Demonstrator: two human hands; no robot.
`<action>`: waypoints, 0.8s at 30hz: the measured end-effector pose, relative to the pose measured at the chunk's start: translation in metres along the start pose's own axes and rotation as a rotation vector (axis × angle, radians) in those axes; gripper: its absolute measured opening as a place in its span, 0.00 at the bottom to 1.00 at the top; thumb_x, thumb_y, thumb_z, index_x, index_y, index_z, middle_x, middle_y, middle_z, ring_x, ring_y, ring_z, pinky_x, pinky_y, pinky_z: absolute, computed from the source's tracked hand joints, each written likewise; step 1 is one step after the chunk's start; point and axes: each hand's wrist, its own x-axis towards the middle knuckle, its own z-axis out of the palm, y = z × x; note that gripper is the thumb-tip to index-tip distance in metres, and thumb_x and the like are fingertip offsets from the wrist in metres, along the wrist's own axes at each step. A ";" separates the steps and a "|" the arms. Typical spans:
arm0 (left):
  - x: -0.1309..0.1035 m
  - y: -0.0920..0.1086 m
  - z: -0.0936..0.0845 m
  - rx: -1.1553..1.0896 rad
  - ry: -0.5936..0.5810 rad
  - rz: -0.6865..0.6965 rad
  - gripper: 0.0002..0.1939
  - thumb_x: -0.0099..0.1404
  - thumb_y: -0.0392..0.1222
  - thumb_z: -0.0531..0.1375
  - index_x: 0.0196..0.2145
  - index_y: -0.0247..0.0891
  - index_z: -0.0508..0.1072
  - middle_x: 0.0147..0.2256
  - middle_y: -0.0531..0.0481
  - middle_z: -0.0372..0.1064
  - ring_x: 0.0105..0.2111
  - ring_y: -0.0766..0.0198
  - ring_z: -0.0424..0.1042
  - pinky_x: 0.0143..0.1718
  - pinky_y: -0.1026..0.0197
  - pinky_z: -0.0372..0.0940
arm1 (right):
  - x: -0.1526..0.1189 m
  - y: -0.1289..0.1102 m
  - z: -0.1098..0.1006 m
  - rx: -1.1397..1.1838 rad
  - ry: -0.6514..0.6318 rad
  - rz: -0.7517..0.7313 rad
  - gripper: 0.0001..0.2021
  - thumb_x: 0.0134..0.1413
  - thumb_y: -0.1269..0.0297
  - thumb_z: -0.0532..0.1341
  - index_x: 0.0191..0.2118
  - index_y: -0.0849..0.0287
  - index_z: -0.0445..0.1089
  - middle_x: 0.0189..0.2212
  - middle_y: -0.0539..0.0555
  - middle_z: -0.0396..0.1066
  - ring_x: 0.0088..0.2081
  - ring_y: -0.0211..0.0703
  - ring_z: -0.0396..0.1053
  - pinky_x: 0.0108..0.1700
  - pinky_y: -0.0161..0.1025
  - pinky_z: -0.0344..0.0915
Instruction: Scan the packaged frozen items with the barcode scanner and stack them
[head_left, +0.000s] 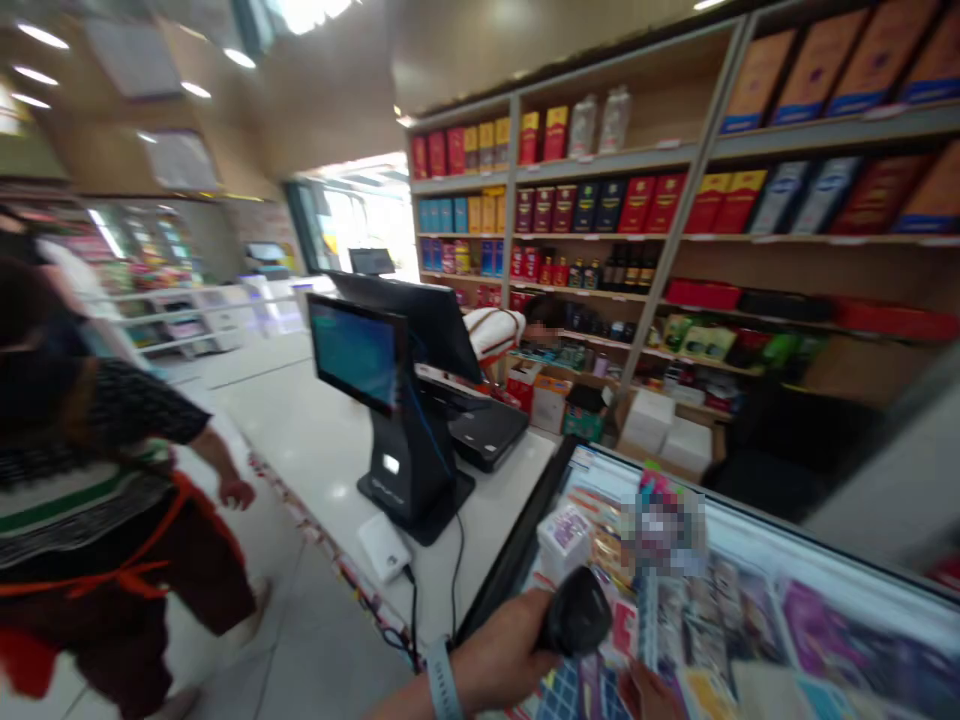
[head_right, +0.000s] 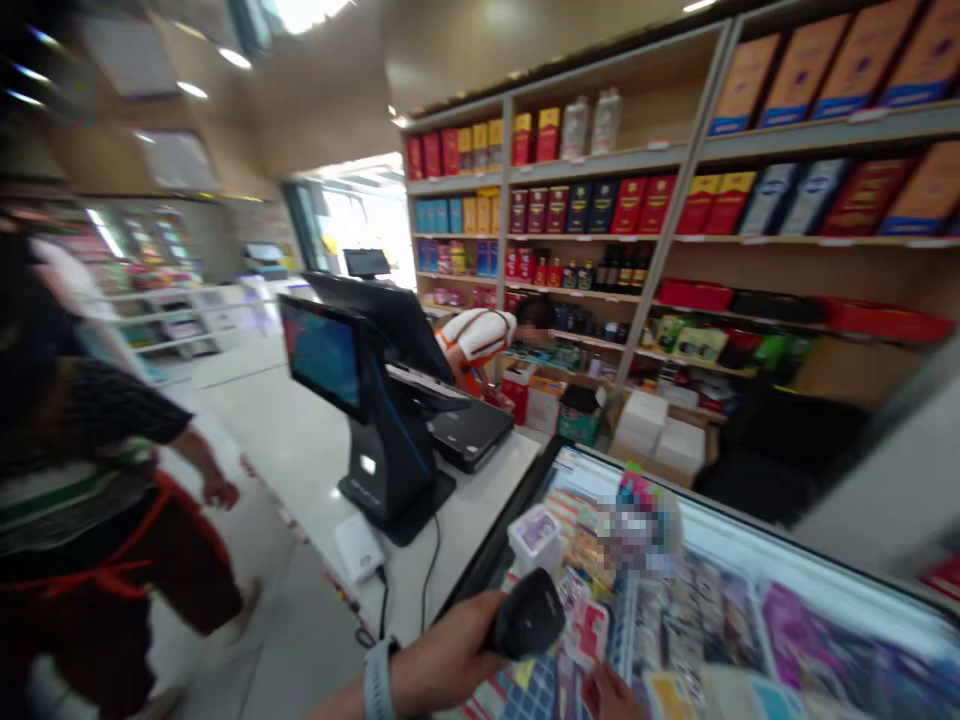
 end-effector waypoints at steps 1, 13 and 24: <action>-0.001 -0.002 0.003 0.008 0.011 -0.012 0.24 0.56 0.37 0.62 0.52 0.42 0.71 0.50 0.42 0.74 0.50 0.47 0.73 0.52 0.52 0.65 | -0.004 0.006 -0.008 0.055 0.039 0.061 0.26 0.42 0.33 0.65 0.31 0.54 0.70 0.23 0.51 0.70 0.25 0.47 0.72 0.31 0.46 0.74; 0.019 -0.029 0.028 0.092 -0.176 0.023 0.21 0.62 0.43 0.58 0.52 0.36 0.69 0.50 0.38 0.75 0.52 0.44 0.73 0.54 0.48 0.66 | -0.039 0.028 -0.042 0.053 0.227 0.090 0.23 0.41 0.46 0.66 0.37 0.61 0.73 0.24 0.50 0.74 0.26 0.43 0.73 0.27 0.36 0.68; 0.019 -0.034 0.043 0.225 -0.253 0.021 0.20 0.63 0.44 0.56 0.52 0.37 0.66 0.49 0.36 0.74 0.50 0.44 0.74 0.51 0.47 0.67 | -0.043 0.023 -0.050 -0.067 0.155 -0.009 0.11 0.54 0.62 0.61 0.41 0.59 0.74 0.31 0.51 0.75 0.31 0.42 0.75 0.36 0.38 0.72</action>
